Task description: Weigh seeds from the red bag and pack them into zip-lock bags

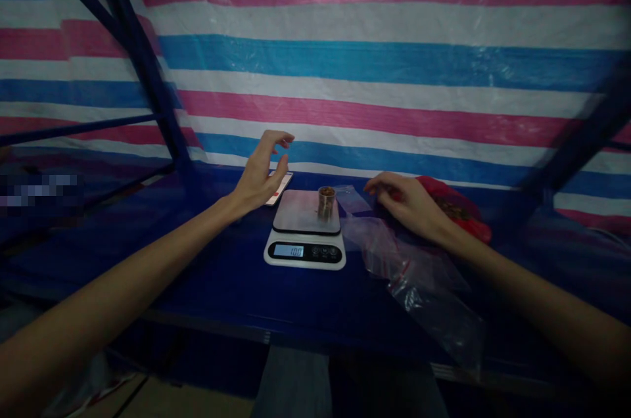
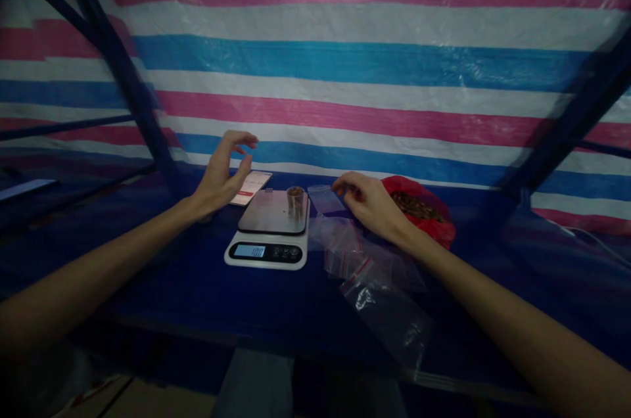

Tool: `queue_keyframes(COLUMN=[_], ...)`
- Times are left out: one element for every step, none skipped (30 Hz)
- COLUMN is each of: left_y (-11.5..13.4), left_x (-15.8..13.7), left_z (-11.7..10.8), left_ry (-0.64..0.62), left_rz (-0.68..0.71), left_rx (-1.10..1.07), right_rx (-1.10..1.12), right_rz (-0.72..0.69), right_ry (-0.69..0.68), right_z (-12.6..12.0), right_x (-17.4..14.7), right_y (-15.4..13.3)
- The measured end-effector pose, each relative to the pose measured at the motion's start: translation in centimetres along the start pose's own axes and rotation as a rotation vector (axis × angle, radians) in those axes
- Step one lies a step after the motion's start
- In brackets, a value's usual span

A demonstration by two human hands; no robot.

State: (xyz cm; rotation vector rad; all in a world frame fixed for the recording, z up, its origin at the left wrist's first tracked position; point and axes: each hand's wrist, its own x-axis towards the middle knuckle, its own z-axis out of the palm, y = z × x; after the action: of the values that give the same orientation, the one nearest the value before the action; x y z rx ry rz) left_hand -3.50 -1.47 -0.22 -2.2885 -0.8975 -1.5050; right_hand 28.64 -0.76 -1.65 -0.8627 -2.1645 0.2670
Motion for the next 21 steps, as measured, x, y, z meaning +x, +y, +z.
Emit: queue_keyframes(left_y=[-0.5,-0.8,-0.8,-0.7,-0.4,-0.1,0.2,0.4,0.6,0.6,0.5,0.3,0.0,-0.3,-0.6,-0.9,-1.0,-1.1,-1.1,-1.0,-0.9], left_x=[-0.4,-0.8,-1.3,-1.8,-2.2,-2.5,-2.8,-2.9,-3.0,-3.1,-3.1,-3.1,-3.1,-3.1,-3.1,-3.1,-3.1,-3.1,-3.1,-3.1,-3.0], left_z=[0.5,0.9,1.1,1.1,1.0,0.8,0.6,0.5,0.4,0.3,0.3,0.3,0.4,0.4,0.4,0.4,0.4,0.4,0.3,0.2,0.2], left_ry=[0.004,-0.001,-0.012,-0.03,-0.048,-0.056,-0.052,-0.04,-0.02,0.004,0.028,0.052,0.076,0.098,0.118,0.134,0.147,0.154,0.152,0.148,0.141], left_rz=[-0.007,-0.014,-0.016,-0.016,-0.012,-0.011,-0.024,-0.042,-0.065,-0.088,-0.107,-0.122,-0.133,-0.139,-0.144,-0.145,-0.144,-0.143,-0.142,-0.139,-0.136], left_rx=[-0.005,-0.006,-0.003,0.004,0.013,0.016,0.01,-0.002,-0.019,-0.038,-0.056,-0.071,-0.083,-0.093,-0.101,-0.108,-0.109,-0.106,-0.097,-0.084,-0.067], right_rx=[-0.015,-0.026,-0.03,-0.022,-0.005,0.02,0.051,0.081,0.101,0.105,0.087,0.048,-0.006,-0.06,-0.101,-0.126,-0.133,-0.123,-0.103,-0.081,-0.058], right_rz=[0.009,0.024,0.037,0.043,0.039,0.021,-0.007,-0.04,-0.069,-0.089,-0.092,-0.069,-0.024,0.035,0.096,0.151,0.196,0.227,0.248,0.262,0.271], right_ry=[-0.048,-0.112,-0.187,-0.257,-0.317,-0.362,-0.392,-0.413,-0.434,-0.45,-0.451,-0.434,-0.402,-0.364,-0.335,-0.317,-0.31,-0.315,-0.324,-0.334,-0.338], right_z=[-0.4,-0.8,-1.2,-1.6,-1.9,-2.1,-2.2,-2.2,-2.0,-1.8,-1.6,-1.5,-1.4,-1.5,-1.6,-1.7,-1.8,-1.9,-1.9,-1.8,-1.7], right_x=[-0.2,-0.5,-0.7,-0.9,-1.0,-1.1,-1.1,-1.1,-1.2,-1.2,-1.2,-1.3,-1.3,-1.4,-1.4,-1.5,-1.6,-1.6,-1.7,-1.9,-2.0], right_y=[0.4,0.6,0.7,0.6,0.4,0.2,0.0,-0.2,-0.4,-0.4,-0.4,-0.3,-0.2,0.0,0.2,0.3,0.4,0.5,0.6,0.6,0.6])
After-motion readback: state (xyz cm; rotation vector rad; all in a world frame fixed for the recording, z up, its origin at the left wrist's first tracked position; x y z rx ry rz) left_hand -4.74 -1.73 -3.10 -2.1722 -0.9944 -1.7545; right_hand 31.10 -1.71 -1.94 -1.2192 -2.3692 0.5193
